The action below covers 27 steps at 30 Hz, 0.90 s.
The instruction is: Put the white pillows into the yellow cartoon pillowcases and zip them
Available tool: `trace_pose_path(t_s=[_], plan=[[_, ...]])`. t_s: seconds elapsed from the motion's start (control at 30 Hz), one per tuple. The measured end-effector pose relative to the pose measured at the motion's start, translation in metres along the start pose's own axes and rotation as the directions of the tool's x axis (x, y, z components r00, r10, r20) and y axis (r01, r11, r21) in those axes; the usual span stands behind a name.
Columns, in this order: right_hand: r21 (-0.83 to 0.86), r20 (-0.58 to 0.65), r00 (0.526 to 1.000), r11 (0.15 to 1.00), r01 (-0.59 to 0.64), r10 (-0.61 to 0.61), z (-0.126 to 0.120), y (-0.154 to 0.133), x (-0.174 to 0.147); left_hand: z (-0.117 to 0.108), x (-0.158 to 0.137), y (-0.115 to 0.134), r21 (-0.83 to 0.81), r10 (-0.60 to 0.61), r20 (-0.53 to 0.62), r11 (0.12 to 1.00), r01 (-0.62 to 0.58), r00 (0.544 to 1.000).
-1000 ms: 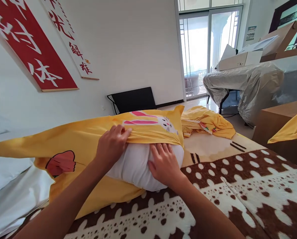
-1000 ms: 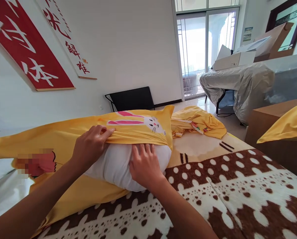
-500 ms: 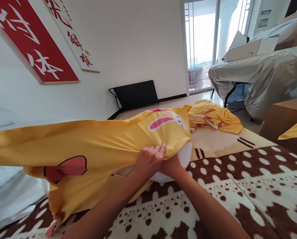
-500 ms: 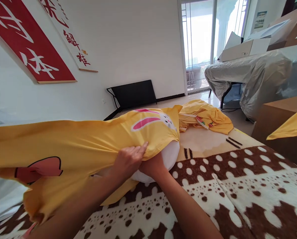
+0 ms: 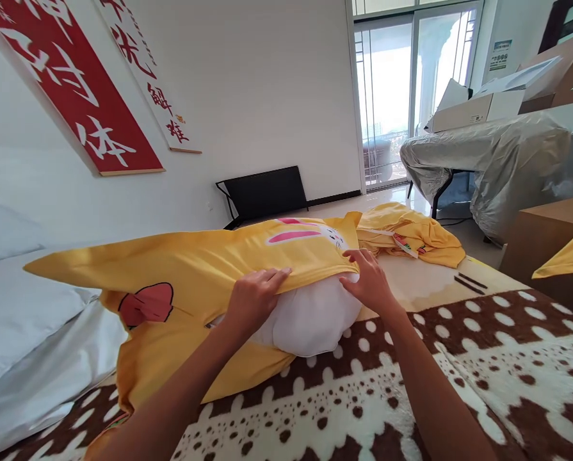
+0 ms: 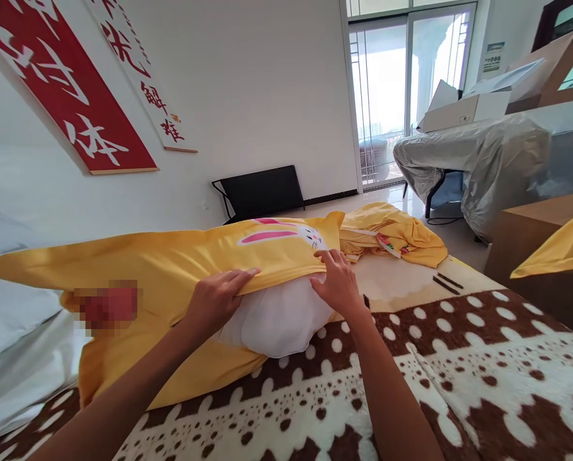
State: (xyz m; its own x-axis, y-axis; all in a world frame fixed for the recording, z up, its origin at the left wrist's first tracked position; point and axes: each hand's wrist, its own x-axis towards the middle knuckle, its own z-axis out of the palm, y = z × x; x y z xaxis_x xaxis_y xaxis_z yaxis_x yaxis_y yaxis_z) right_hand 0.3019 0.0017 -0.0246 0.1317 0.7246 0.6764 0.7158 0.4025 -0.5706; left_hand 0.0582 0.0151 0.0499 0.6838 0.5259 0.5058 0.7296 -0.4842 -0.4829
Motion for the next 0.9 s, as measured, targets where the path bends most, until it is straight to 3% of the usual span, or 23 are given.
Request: trace_pose_path(t_s=[0.07,0.17,0.27,0.4,0.43,0.57,0.7,0.9], plan=[[-0.087,-0.059,0.992,0.99,-0.114,0.109,0.01,0.016,-0.001,-0.006,-0.002,0.012,0.029,0.07,-0.174,0.997,-0.065,0.982],[-0.067,-0.119,0.95,0.952,-0.299,0.29,0.029,0.036,-0.006,-0.01,-0.014,0.034,0.085,0.176,-0.354,0.984,-0.156,0.919],[0.005,-0.183,0.924,0.94,-0.342,0.337,0.037,0.044,-0.008,-0.005,-0.033,0.061,0.1,0.305,-0.389,0.952,-0.29,0.869],[0.082,-0.237,0.931,0.961,-0.266,0.278,0.024,0.031,-0.003,0.01,-0.045,0.099,0.032,0.583,-0.319,0.794,-0.607,0.747],[0.103,-0.262,0.933,0.968,-0.227,0.246,0.019,0.025,-0.002,0.012,-0.042,0.105,0.023,0.585,-0.29,0.795,-0.606,0.757],[0.169,-0.363,0.926,0.985,-0.043,0.103,-0.005,-0.006,0.002,0.011,-0.02,0.102,-0.011,0.42,-0.177,0.904,-0.428,0.89],[0.174,-0.346,0.937,0.985,0.013,0.048,-0.02,-0.029,0.0,0.004,-0.012,0.083,-0.111,0.346,-0.116,0.927,-0.358,0.931],[0.348,-0.262,0.957,0.937,-0.028,0.126,-0.027,-0.048,-0.006,0.006,-0.014,0.073,-0.066,0.191,-0.073,0.979,-0.195,0.979]])
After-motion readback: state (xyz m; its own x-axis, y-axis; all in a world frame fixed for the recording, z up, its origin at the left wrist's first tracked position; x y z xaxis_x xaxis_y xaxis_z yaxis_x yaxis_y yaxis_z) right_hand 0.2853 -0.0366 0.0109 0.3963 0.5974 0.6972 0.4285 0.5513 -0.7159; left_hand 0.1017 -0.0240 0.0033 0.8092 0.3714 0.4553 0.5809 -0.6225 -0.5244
